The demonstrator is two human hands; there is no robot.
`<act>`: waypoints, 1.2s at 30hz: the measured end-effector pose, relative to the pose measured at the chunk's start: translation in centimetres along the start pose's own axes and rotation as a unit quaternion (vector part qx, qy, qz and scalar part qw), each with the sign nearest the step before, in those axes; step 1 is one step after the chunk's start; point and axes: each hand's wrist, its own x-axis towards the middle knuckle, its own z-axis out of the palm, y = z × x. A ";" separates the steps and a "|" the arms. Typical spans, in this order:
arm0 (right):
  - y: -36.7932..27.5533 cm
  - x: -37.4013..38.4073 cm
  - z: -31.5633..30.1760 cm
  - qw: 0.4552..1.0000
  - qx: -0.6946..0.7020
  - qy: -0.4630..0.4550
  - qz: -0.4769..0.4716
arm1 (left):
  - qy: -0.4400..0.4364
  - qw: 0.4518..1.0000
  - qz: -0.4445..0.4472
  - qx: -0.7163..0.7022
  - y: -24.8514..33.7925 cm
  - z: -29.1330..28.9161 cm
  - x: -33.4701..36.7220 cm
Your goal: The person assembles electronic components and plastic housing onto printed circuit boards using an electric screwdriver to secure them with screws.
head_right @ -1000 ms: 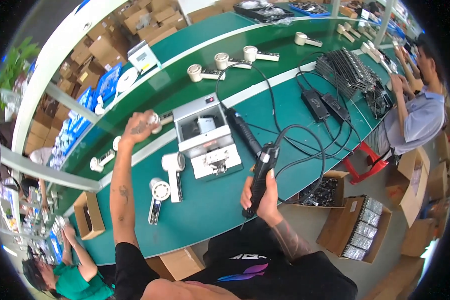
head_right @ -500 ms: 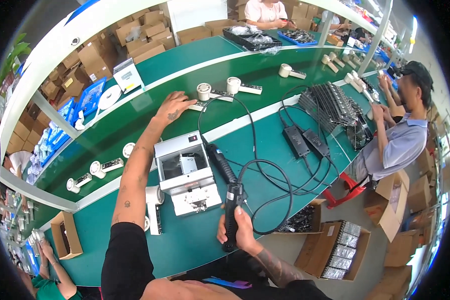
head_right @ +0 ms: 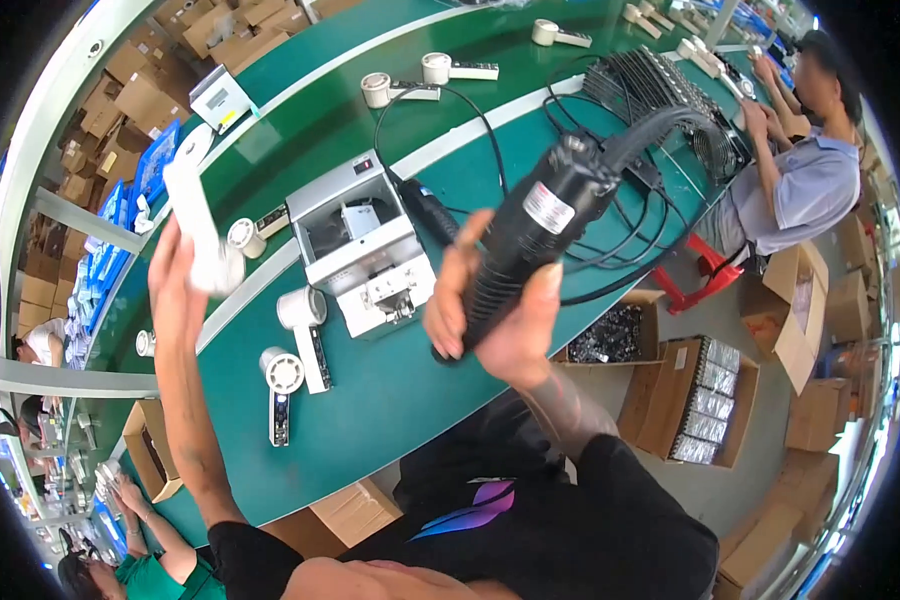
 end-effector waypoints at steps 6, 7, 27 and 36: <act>3.4 4.5 2.9 0.967 -0.244 -0.058 -0.043 | -0.259 0.868 0.152 0.396 1.6 5.4 -14.4; 5.3 4.7 1.6 0.950 -0.273 -0.111 -0.103 | -0.277 0.838 0.192 0.429 0.3 6.2 -15.9; 5.4 -0.2 2.1 0.964 -0.265 -0.019 0.014 | -0.224 0.755 0.228 0.572 -7.1 8.5 -18.9; 5.3 -2.3 0.5 0.963 -0.259 0.005 0.071 | -0.243 0.754 0.248 0.557 -7.0 8.9 -17.9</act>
